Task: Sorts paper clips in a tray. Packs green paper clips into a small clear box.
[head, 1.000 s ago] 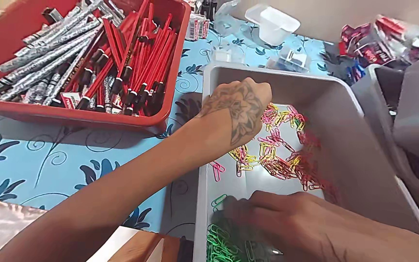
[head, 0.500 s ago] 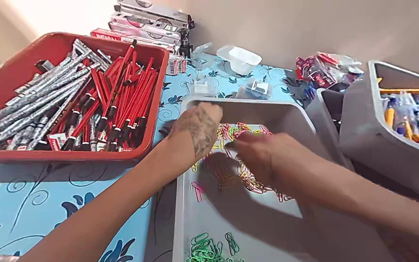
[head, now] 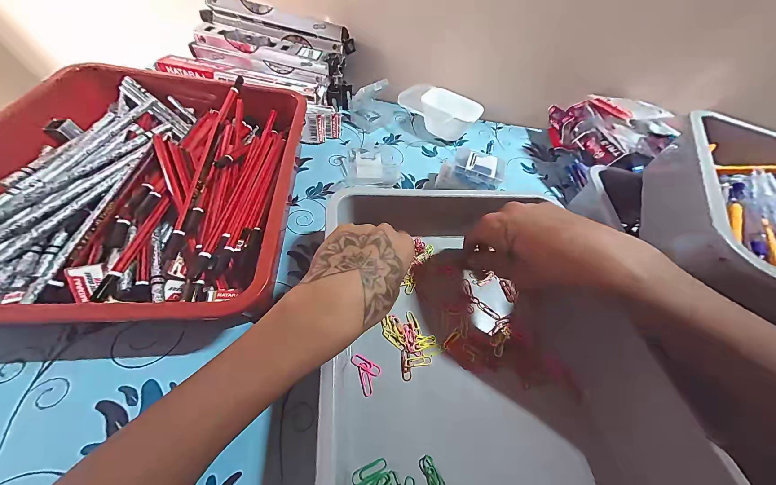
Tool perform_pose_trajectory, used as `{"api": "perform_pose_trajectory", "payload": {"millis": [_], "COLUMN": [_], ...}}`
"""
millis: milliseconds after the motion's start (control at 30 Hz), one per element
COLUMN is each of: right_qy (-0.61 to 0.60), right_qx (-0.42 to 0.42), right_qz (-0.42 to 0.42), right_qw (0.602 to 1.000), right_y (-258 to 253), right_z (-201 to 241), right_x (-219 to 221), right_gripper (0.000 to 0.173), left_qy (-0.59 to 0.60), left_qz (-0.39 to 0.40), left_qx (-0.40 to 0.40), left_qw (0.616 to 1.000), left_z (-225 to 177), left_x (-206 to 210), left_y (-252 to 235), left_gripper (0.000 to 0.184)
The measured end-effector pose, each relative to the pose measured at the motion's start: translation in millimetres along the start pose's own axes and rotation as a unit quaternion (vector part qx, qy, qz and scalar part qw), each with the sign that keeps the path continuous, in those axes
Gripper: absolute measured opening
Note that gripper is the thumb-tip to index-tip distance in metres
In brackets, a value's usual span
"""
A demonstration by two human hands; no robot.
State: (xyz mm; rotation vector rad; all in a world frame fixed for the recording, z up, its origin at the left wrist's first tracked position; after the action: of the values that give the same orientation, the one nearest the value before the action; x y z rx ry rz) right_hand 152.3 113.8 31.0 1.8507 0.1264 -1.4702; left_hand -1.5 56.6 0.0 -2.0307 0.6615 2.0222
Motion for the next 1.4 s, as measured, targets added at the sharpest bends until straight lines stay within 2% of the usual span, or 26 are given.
{"api": "perform_pose_trajectory", "payload": {"millis": [67, 100, 167, 233, 333, 400, 467, 567, 600, 667, 733, 867, 967, 1100, 1300, 1400], "right_qy": [-0.022, -0.033, -0.04, -0.045, -0.069, -0.087, -0.112, -0.133, -0.137, -0.147, -0.157, -0.174, -0.183, -0.18, -0.159, -0.147], "right_qx": [-0.05, -0.069, -0.071, -0.077, -0.121, -0.138, -0.146, -0.146, -0.144, -0.132, -0.124, -0.121, -0.123, -0.116, -0.141, -0.151], "right_qz": [-0.061, -0.089, -0.095, -0.111, -0.183, -0.2, -0.179, -0.156, -0.151, -0.136, -0.123, -0.098, -0.094, -0.105, -0.118, -0.113], "right_qw": [0.997, 0.993, 0.992, 0.99, 0.973, 0.966, 0.966, 0.968, 0.968, 0.971, 0.972, 0.972, 0.971, 0.971, 0.97, 0.971], "right_y": [-5.9, -11.7, -23.5, -26.1, -17.3, -14.2, -13.3, -15.0, -15.3, -15.4, -17.2, -23.7, -25.3, -23.6, -22.4, -21.4], "right_z": [5.5, 9.5, 15.7, 14.6, 0.1, -8.4, -10.3, -7.4, -6.7, -6.1, -6.0, -3.6, -1.9, -1.7, -2.0, 0.8], "right_x": [-3.7, -2.8, 2.5, 5.5, 5.0, 6.3, 8.4, 10.5, 10.2, 9.4, 9.6, 13.9, 13.1, 10.7, 5.1, 2.1], "right_gripper": [0.011, 0.01, 0.01, 0.01, 0.007, 0.01, 0.011, 0.012, 0.012, 0.011, 0.009, 0.01, 0.011, 0.012, 0.013, 0.013], "left_qy": [0.023, 0.035, 0.067, 0.113, 0.13, 0.106, 0.143, 0.217, 0.237, 0.22, 0.145, 0.003, -0.015, 0.006, 0.101, 0.126], "left_qz": [0.135, 0.134, 0.049, 0.03, -0.14, -0.2, -0.167, -0.119, -0.115, -0.131, -0.12, -0.062, -0.026, 0.003, -0.088, -0.106], "left_qx": [-0.064, -0.08, -0.08, -0.111, -0.025, 0.019, 0.029, 0.121, 0.127, 0.076, 0.014, 0.003, -0.018, -0.032, -0.037, -0.021], "left_qw": [0.988, 0.987, 0.993, 0.987, 0.981, 0.974, 0.975, 0.961, 0.956, 0.964, 0.982, 0.998, 0.999, 0.999, 0.99, 0.986], "left_z": [-11.4, -10.6, -4.0, -7.6, 17.9, 40.3, 28.3, 10.7, 10.0, 13.6, 14.1, 22.0, 20.7, 20.8, 21.8, 23.5], "left_x": [-19.3, -20.3, -14.9, -21.9, -1.2, 23.2, 7.8, -3.2, -5.0, -10.3, -14.1, 8.1, 8.4, 5.5, -3.1, -3.7], "left_y": [-1.1, -2.5, -1.3, -1.2, -7.2, -7.8, -7.7, -11.7, -10.4, -4.8, -4.5, -12.9, -16.3, -19.2, -15.5, -15.6], "left_gripper": [0.018, 0.016, 0.01, 0.015, 0.016, 0.026, 0.02, 0.021, 0.018, 0.016, 0.015, 0.02, 0.021, 0.011, 0.009, 0.015]}}
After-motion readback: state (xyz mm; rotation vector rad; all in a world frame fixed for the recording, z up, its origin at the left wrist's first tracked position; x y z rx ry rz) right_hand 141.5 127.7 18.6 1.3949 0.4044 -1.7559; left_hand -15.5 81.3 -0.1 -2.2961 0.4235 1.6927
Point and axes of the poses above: each hand's wrist, its own y-axis away from the middle knuckle, its own x-axis out of the palm, z = x × y, the point moved 5 cm from there along -y, towards the middle knuckle, and after that the axes turned 7 degrees about z, right-handed, at the moved point
